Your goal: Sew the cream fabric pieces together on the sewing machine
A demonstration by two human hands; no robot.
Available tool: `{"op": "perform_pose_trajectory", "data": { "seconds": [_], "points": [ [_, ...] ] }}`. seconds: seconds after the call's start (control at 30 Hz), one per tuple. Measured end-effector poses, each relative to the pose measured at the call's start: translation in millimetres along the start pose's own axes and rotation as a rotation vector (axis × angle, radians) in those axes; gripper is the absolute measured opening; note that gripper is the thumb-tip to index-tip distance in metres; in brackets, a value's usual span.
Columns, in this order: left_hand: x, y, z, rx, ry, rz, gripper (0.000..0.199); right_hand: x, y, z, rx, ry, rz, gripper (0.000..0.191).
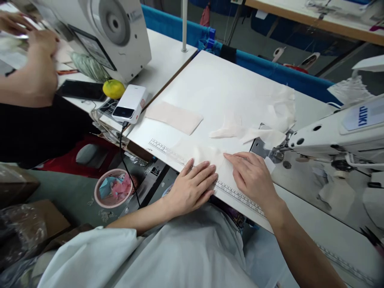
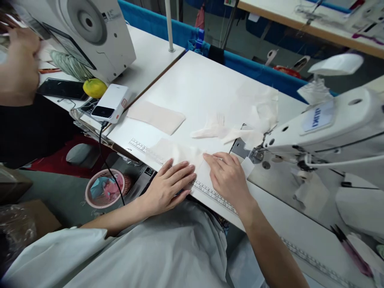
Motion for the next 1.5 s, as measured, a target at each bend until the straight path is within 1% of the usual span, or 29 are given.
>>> {"op": "perform_pose_trajectory", "data": {
  "seconds": [0.17, 0.27, 0.33, 0.43, 0.5, 0.6, 0.67, 0.8, 1.03, 1.2, 1.37, 1.5],
  "points": [
    [-2, 5, -6.4, 0.092, 0.089, -0.001, 0.04, -1, -3, -3, 0.054, -0.056, 0.004, 0.051],
    [-8, 14, -14.0, 0.161, 0.096, -0.035, 0.04, -7, -15, -3, 0.016, -0.121, 0.01, 0.051],
    [-16, 20, -19.7, 0.208, 0.064, -0.088, 0.04, -14, -27, 0, -0.03, -0.147, -0.011, 0.05],
    [-28, 30, -27.1, 0.259, 0.004, -0.177, 0.039, -30, -51, 10, -0.09, -0.153, -0.074, 0.047],
    [-36, 35, -30.1, 0.273, -0.025, -0.219, 0.041, -42, -67, 19, -0.117, -0.143, -0.113, 0.045],
    [-44, 39, -31.4, 0.264, -0.052, -0.255, 0.044, -54, -84, 32, -0.157, -0.115, -0.131, 0.046],
    [-47, 41, -31.2, 0.252, -0.063, -0.262, 0.045, -57, -90, 39, -0.175, -0.091, -0.13, 0.046],
    [-51, 41, -32.6, 0.26, -0.076, -0.248, 0.047, -57, -92, 48, -0.201, -0.035, -0.111, 0.044],
    [-55, 41, -34.0, 0.257, -0.067, -0.236, 0.045, -56, -91, 49, -0.139, 0.007, -0.071, 0.045],
    [-56, 42, -33.3, 0.256, -0.032, -0.224, 0.041, -52, -91, 51, -0.121, -0.061, -0.058, 0.046],
    [-63, 44, -39.3, 0.304, 0.011, -0.213, 0.039, -47, -90, 49, -0.041, -0.127, -0.029, 0.043],
    [-69, 43, -43.6, 0.329, 0.034, -0.187, 0.04, -47, -93, 51, -0.024, -0.174, -0.024, 0.05]
  ]
}}
Point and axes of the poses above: each hand's wrist, its own y-axis away from the middle knuckle, its own z-axis out of the palm, x = y × z, the point moved 4 cm from there along -y, towards the middle knuckle, and after that the axes turned 4 degrees about -z, right-handed, at the moved point
